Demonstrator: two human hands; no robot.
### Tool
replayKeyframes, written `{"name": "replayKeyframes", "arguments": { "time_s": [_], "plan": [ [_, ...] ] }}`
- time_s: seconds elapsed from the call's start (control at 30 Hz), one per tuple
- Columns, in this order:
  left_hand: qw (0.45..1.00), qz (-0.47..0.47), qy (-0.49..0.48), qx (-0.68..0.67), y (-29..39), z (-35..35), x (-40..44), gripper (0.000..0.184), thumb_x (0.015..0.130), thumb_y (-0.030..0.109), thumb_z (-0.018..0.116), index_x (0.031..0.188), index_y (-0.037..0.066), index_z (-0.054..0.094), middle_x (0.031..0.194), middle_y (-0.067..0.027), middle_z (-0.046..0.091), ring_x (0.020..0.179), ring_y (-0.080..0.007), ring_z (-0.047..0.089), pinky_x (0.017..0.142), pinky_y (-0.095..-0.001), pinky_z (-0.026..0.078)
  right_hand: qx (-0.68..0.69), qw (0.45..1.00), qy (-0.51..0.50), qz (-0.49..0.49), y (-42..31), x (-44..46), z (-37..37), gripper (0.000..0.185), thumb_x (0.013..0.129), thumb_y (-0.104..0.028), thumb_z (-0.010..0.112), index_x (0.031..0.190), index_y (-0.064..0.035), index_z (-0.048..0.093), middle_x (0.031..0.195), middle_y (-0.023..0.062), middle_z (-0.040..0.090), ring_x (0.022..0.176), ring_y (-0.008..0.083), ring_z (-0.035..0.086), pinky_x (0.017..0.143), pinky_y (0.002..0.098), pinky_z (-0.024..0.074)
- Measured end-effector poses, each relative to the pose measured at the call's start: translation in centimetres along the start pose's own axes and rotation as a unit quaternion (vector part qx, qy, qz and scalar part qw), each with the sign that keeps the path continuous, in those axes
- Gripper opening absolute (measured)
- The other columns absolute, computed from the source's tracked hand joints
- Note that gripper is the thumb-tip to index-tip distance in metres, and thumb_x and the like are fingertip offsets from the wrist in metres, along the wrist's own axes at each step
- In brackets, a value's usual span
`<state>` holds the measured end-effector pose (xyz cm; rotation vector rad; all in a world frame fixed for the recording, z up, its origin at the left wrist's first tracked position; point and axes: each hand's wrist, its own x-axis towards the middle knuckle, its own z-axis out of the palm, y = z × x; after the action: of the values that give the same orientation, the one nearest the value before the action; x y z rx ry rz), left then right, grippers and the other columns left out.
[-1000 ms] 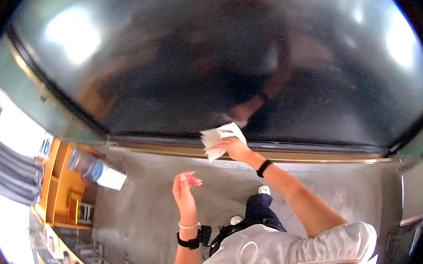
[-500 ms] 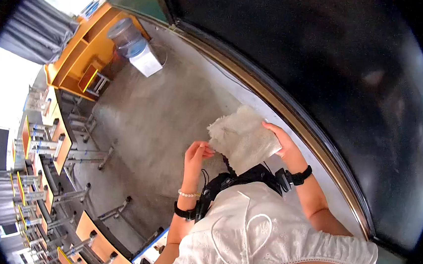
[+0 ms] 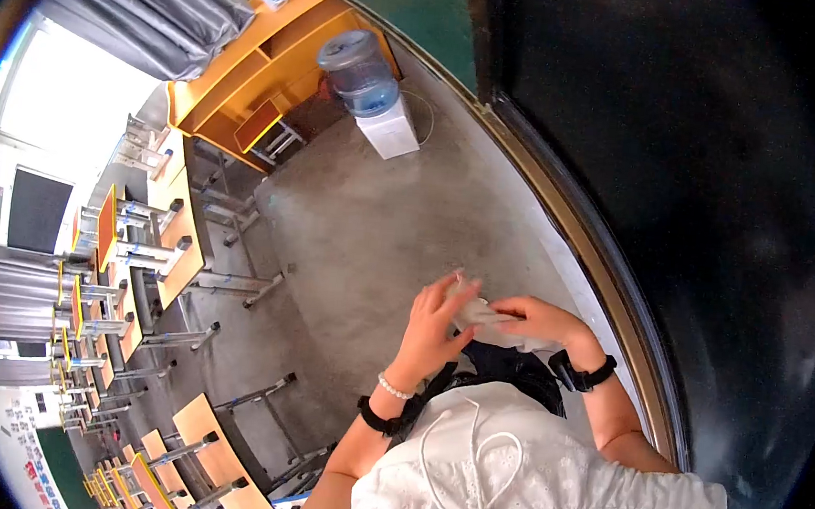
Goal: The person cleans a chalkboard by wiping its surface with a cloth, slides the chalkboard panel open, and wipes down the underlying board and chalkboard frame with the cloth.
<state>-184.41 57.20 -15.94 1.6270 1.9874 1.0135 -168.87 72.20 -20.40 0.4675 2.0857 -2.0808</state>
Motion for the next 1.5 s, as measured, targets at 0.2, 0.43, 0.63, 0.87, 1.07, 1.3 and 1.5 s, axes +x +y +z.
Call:
{"name": "replayKeyframes", "arguments": {
  "time_s": [0.2, 0.43, 0.63, 0.87, 1.07, 1.3, 1.5],
  "plan": [
    [0.988, -0.041, -0.138, -0.054, -5.7, -3.4, 3.5, 0.033, 0.068, 0.012, 0.068, 0.099, 0.005, 0.057, 0.098, -0.0125, 0.057, 0.092, -0.0292, 0.054, 0.079, -0.0374, 0.041, -0.1, 0.988, -0.115, 0.0, -5.2, 6.8, -1.8, 0.036, 0.083, -0.023, 0.056, 0.11, 0.0017, 0.054, 0.102, 0.0148, 0.061, 0.09, 0.0203, 0.057, 0.078, 0.0304, 0.0425],
    [0.946, -0.165, -0.251, -0.121, -13.0, -4.4, 5.8, 0.031, 0.074, 0.029, 0.062, 0.083, -0.001, 0.061, 0.069, -0.0189, 0.06, 0.061, -0.0309, 0.058, 0.056, -0.0356, 0.043, -0.171, 0.967, -0.188, 0.004, -5.8, 16.3, -3.5, 0.029, 0.081, -0.024, 0.057, 0.097, 0.0003, 0.058, 0.085, 0.0129, 0.063, 0.075, 0.0193, 0.057, 0.066, 0.0316, 0.0432],
    [0.919, -0.188, -0.288, -0.194, -20.1, -13.3, 12.7, 0.032, 0.077, 0.028, 0.064, 0.088, -0.002, 0.061, 0.064, -0.0064, 0.056, 0.058, -0.0129, 0.049, 0.053, -0.0289, 0.039, -0.146, 0.969, -0.197, 0.021, -11.4, 27.3, -5.3, 0.035, 0.081, -0.033, 0.059, 0.097, -0.0025, 0.056, 0.081, 0.0112, 0.06, 0.071, 0.0172, 0.054, 0.065, 0.0302, 0.0416],
    [0.868, -0.192, -0.427, -0.162, -27.3, -20.0, 22.0, 0.037, 0.083, 0.035, 0.058, 0.094, 0.0, 0.06, 0.067, 0.0023, 0.051, 0.062, -0.0074, 0.043, 0.055, -0.0253, 0.038, -0.233, 0.968, -0.087, -0.001, -10.5, 33.6, -8.3, 0.037, 0.078, -0.031, 0.06, 0.101, -0.0031, 0.055, 0.089, 0.0143, 0.062, 0.082, 0.0268, 0.059, 0.07, 0.0353, 0.044],
    [0.858, 0.007, -0.475, -0.195, -25.8, -18.2, 30.0, 0.041, 0.08, 0.03, 0.061, 0.111, 0.005, 0.054, 0.09, -0.0043, 0.059, 0.078, -0.0129, 0.051, 0.07, -0.0273, 0.043, -0.274, 0.929, 0.243, 0.059, -12.9, 30.7, -7.7, 0.023, 0.072, -0.017, 0.057, 0.091, -0.0038, 0.057, 0.083, 0.0176, 0.061, 0.079, 0.0344, 0.058, 0.066, 0.0412, 0.0453],
    [0.937, 0.212, -0.171, -0.219, -12.7, -18.3, 36.2, 0.029, 0.065, 0.008, 0.067, 0.087, 0.003, 0.048, 0.082, -0.0108, 0.052, 0.072, -0.0235, 0.052, 0.063, -0.0305, 0.043, -0.382, 0.706, 0.584, -0.119, -22.8, 24.8, -12.9, 0.034, 0.058, -0.002, 0.06, 0.091, -0.0044, 0.052, 0.084, 0.0159, 0.058, 0.077, 0.0337, 0.057, 0.063, 0.0407, 0.046],
    [0.733, 0.614, 0.208, -0.207, -4.4, -17.3, 39.3, 0.029, 0.069, 0.029, 0.068, 0.088, 0.012, 0.055, 0.1, -0.016, 0.052, 0.081, -0.032, 0.055, 0.069, -0.0425, 0.045, -0.554, 0.359, 0.66, -0.359, -30.2, 18.1, -13.9, 0.03, 0.063, -0.009, 0.066, 0.091, -0.0061, 0.056, 0.11, 0.0166, 0.055, 0.095, 0.0293, 0.055, 0.075, 0.0353, 0.0466]
  ]
}}
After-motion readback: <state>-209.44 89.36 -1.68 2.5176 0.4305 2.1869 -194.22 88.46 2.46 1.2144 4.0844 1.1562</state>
